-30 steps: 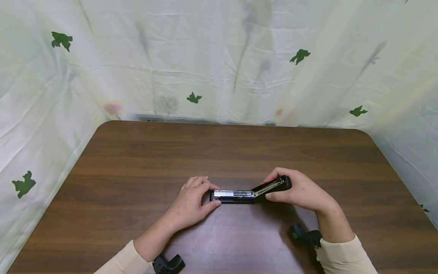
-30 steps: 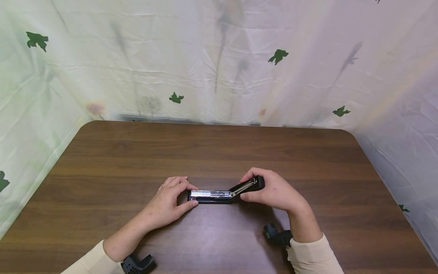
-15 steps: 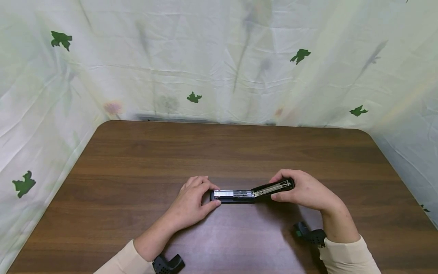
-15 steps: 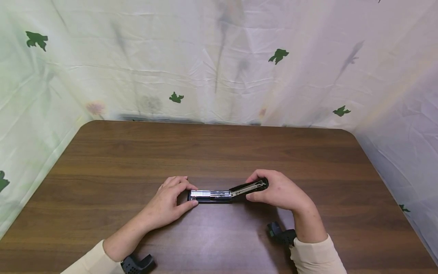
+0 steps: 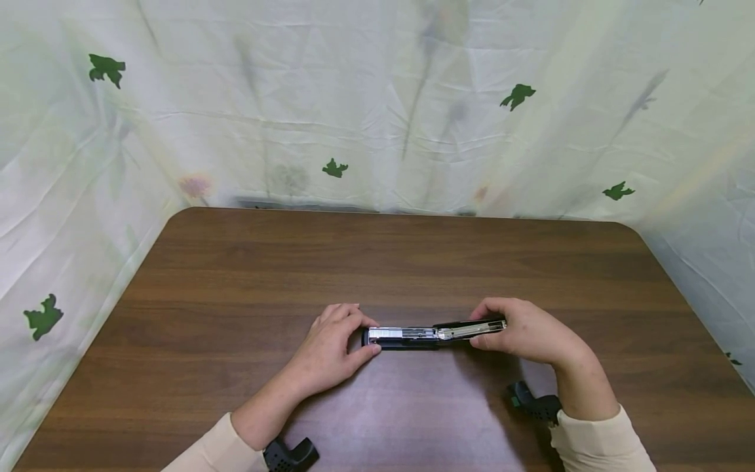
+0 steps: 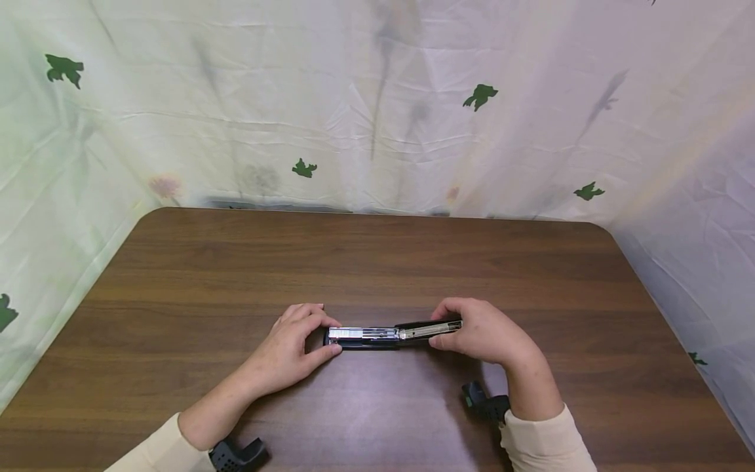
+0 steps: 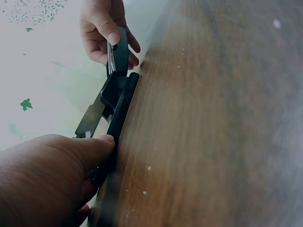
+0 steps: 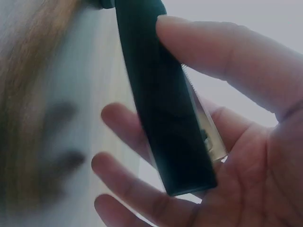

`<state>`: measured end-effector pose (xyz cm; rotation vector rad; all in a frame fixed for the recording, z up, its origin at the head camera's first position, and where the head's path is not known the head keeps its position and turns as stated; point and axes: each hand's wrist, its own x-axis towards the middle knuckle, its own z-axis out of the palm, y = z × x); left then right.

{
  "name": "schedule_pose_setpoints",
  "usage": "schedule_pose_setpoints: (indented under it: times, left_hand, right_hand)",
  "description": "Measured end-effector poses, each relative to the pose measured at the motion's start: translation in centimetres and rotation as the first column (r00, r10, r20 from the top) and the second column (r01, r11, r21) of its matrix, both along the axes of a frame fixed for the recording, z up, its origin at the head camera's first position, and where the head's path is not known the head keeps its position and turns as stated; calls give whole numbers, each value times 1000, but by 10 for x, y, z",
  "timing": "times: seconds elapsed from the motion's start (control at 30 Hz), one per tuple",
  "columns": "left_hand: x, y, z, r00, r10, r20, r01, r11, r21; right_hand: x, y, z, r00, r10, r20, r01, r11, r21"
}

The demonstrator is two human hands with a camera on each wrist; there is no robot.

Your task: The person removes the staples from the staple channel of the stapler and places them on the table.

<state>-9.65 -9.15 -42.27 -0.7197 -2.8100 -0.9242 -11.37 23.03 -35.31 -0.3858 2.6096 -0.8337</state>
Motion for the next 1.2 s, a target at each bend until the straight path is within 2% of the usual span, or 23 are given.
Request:
schedule_pose_setpoints:
  times: [0.23,0.37,0.53,0.77,0.93,1.03,1.2]
  left_hand:
    - [0,0,-1,1000,-2,1,2,1000,0]
    - [0,0,-1,1000,-3,1,3,1000,3]
    - [0,0,0,1000,-2,3,2,1000,10]
    - [0,0,0,1000,-1,3,1,1000,8]
    - [0,0,0,1000,1,7,-1,1000,7]
    - [0,0,0,1000,5,11,-5,1000,9]
    - [0,0,1,1000,5,10,-5,1000,14]
  right_hand:
    - [6,-6,8,997,-13,-78,19,997,74]
    - [10,-11,15,987,-46,-157,51,998,27]
    - [15,-25,20,960,-68,-270,55,997,-55]
    - [20,-51,14,930,-84,-358,37,990,-138]
    - [24,-67,9,910,-70,-408,-10,981,-191]
    - [25,-75,6,916,-50,-399,-30,981,-193]
    - [26,-83,0,936,-42,-350,-2,992,-123]
